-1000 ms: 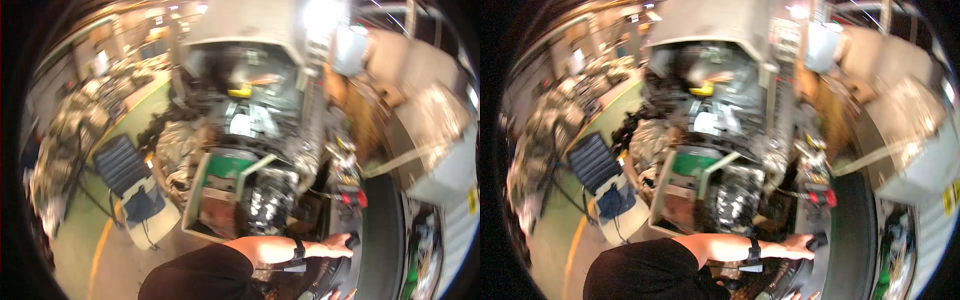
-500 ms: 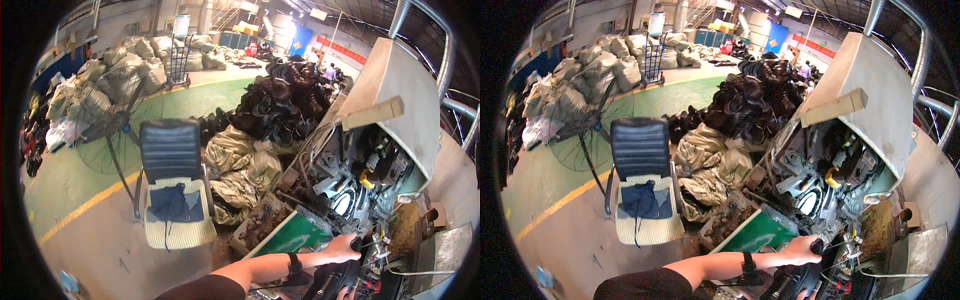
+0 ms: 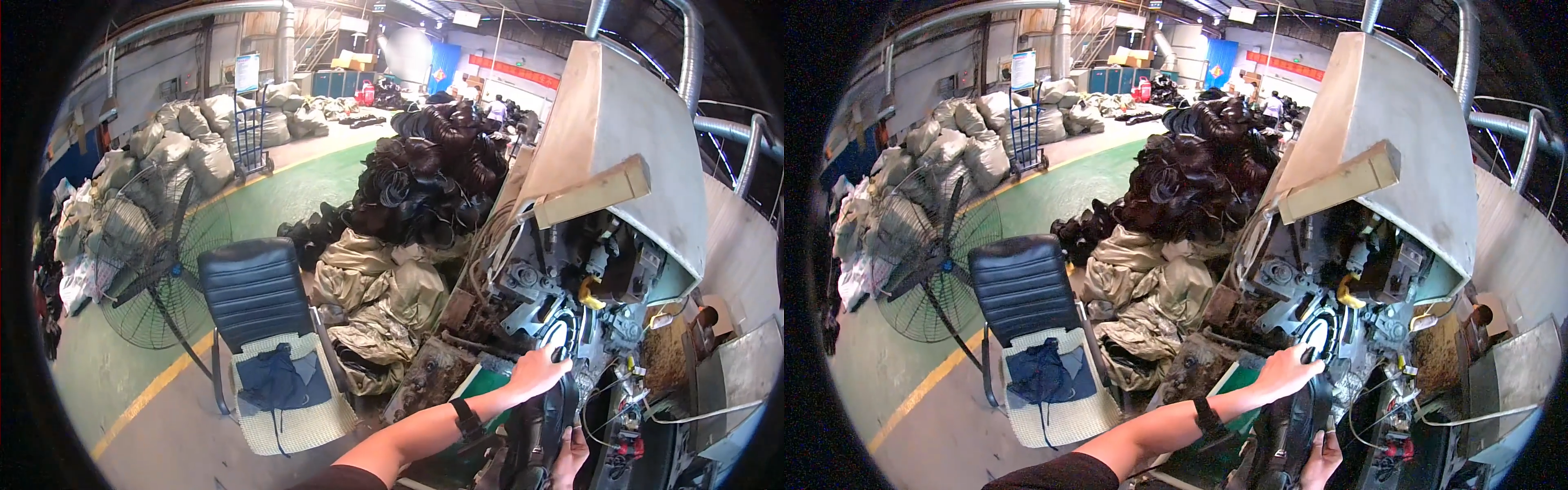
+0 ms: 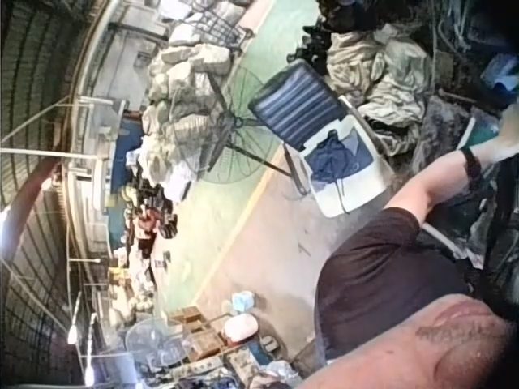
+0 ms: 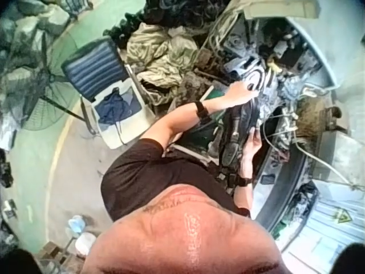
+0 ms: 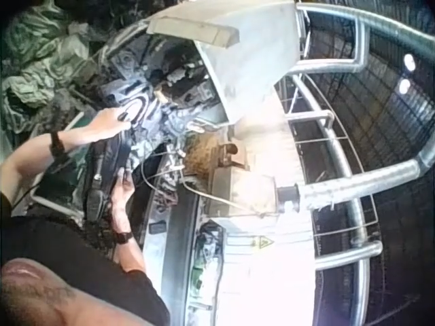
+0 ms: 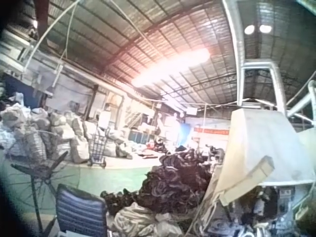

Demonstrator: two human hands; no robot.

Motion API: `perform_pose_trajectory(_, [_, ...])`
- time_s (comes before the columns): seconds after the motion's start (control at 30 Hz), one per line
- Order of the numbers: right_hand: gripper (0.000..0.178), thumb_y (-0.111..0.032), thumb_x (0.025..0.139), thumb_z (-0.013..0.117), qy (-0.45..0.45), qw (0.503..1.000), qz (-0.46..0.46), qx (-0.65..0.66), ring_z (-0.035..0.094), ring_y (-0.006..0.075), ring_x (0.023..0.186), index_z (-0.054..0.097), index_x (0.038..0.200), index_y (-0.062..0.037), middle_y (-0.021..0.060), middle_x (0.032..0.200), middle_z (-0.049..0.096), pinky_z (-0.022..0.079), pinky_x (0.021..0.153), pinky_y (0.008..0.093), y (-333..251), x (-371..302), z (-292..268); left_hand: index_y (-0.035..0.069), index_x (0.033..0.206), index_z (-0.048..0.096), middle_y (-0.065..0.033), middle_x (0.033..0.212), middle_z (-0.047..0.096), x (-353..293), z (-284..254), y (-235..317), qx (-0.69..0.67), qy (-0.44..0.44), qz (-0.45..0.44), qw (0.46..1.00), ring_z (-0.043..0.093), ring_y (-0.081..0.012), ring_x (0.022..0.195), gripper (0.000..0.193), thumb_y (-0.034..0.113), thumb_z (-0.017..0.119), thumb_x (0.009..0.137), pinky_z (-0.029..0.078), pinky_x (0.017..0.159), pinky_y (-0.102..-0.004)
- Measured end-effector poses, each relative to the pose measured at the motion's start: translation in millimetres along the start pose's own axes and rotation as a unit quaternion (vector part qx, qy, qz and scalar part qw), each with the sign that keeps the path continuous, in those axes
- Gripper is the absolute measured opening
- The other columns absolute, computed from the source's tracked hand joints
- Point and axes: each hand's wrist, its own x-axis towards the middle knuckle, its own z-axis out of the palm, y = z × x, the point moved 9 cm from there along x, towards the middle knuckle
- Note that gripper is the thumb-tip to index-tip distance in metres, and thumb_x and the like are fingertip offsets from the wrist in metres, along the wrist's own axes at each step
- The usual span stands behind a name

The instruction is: Operator uses specialized machinery to mold and shape shoes on a production line.

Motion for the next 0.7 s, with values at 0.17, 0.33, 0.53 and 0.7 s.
perform_pose_trajectory(0.17, [0.028,-0.012,0.103,0.061,-0.009,1.000,0.019,0.023,0.062,0.0074,0.088,0.066,0.125,0.0043,0.0038,0.104,0.071,0.049,0.079,0.0222,9.9,16.1,-9.6,0.003,0.124,0.064,-0.0281,0.107,0.070,32.0,20.3,-16.0,-0.081,-0.041,-0.045,0.995,0.066,-0.0433,0.108,0.068,0.059,0.055,0.087,0.050,0.094,-0.0477])
perform_pose_trajectory(0.33, [0.039,-0.021,0.102,0.062,0.010,0.994,0.091,0.054,0.065,0.0126,0.101,0.062,0.130,0.0060,0.0064,0.119,0.069,0.051,0.087,0.0282,29.5,47.4,-9.0,0.003,0.109,0.072,-0.0120,0.099,0.074,54.6,16.3,-23.0,-0.242,-0.011,0.020,0.970,0.067,-0.0229,0.092,0.043,0.042,0.061,0.096,0.049,0.086,-0.0369])
perform_pose_trajectory(0.53, [0.035,-0.022,0.103,0.058,-0.030,0.976,0.137,0.168,0.066,0.0122,0.088,0.064,0.127,0.0029,0.0054,0.107,0.071,0.053,0.077,0.0251,69.0,91.6,17.4,0.004,0.116,0.069,-0.0060,0.102,0.073,-0.6,43.7,-92.9,-0.502,-0.001,-0.241,0.831,0.068,-0.0154,0.082,0.036,0.035,0.066,0.098,0.052,0.075,-0.0311])
perform_pose_trajectory(0.7, [0.029,-0.016,0.102,0.061,0.058,0.958,0.241,0.146,0.065,0.0110,0.086,0.067,0.127,-0.0018,0.0034,0.107,0.071,0.053,0.076,0.0262,77.4,113.9,29.9,0.000,0.107,0.068,-0.0106,0.101,0.073,0.8,56.4,-84.7,-0.461,0.041,-0.266,0.845,0.069,-0.0189,0.084,0.032,0.031,0.065,0.099,0.055,0.073,-0.0346])
